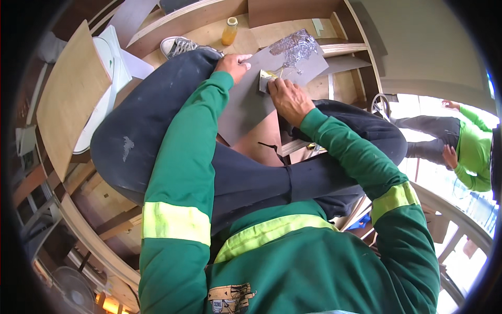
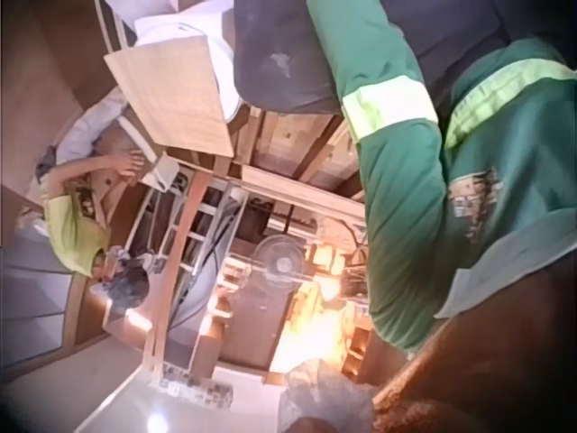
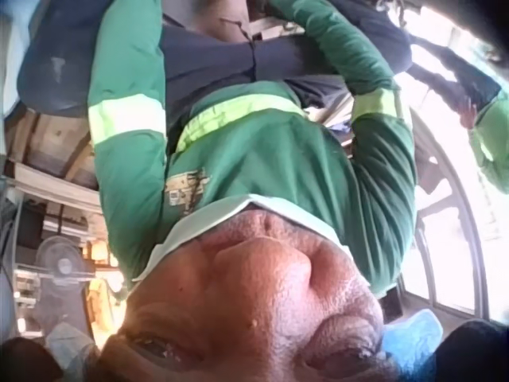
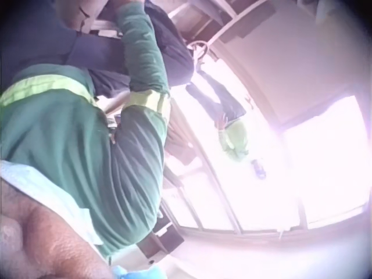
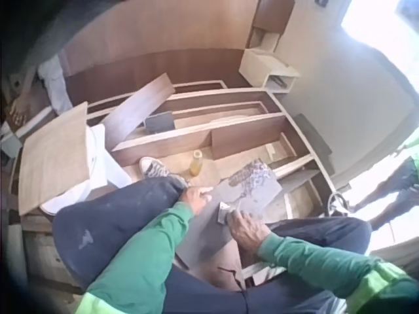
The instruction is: The person applies adhesive from a bottle onto a tile and spreads it evenly using a small handheld scraper.
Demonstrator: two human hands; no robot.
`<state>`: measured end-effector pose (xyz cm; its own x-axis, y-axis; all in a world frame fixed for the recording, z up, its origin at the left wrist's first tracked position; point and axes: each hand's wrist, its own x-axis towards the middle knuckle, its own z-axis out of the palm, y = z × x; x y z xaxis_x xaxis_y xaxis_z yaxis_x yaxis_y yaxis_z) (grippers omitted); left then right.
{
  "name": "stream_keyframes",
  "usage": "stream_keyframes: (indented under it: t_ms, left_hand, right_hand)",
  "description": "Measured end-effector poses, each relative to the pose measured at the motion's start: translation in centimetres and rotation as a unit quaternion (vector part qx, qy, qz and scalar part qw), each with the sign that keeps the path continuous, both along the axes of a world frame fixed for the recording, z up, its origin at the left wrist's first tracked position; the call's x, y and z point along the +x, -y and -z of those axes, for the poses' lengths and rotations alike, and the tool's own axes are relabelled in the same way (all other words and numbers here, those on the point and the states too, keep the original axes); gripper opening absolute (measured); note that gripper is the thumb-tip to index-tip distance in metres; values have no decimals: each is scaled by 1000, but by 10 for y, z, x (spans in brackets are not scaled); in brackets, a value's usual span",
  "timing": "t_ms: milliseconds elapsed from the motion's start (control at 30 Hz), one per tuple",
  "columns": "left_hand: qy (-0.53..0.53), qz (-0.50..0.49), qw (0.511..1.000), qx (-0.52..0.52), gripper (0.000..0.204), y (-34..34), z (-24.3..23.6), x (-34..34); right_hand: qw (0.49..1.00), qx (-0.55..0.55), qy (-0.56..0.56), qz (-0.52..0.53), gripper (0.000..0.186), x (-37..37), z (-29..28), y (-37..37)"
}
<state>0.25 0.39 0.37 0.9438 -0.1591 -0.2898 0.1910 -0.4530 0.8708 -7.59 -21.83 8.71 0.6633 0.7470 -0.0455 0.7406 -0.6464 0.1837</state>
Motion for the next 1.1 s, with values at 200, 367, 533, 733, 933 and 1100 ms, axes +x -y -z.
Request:
stream_keyframes:
  t_ms: [200, 367, 533, 733, 933, 1100]
  left_hand:
    - [36, 3, 996, 79, 42, 5, -6, -4]
    - [30, 1, 997, 70, 43, 1, -1, -5]
    - [24, 13, 997, 68, 44, 1, -7, -5]
    - [30, 11, 997, 77, 44, 3, -1, -2]
    - [24, 7, 997, 67, 44, 3, -4, -2]
    - [2, 9, 997, 77, 44, 4, -15, -4]
  right_hand:
    - [995, 14, -49, 91, 24, 31, 8, 10]
    - [987, 17, -58, 148, 21, 51, 9, 23]
    - [937, 116, -93, 316, 20, 73, -7, 40]
    - [886, 215, -106, 396, 41, 118, -16, 114]
    - [683, 431, -323, 494, 37, 102, -1, 128]
    - [904, 265, -137, 305, 24, 69, -2, 93]
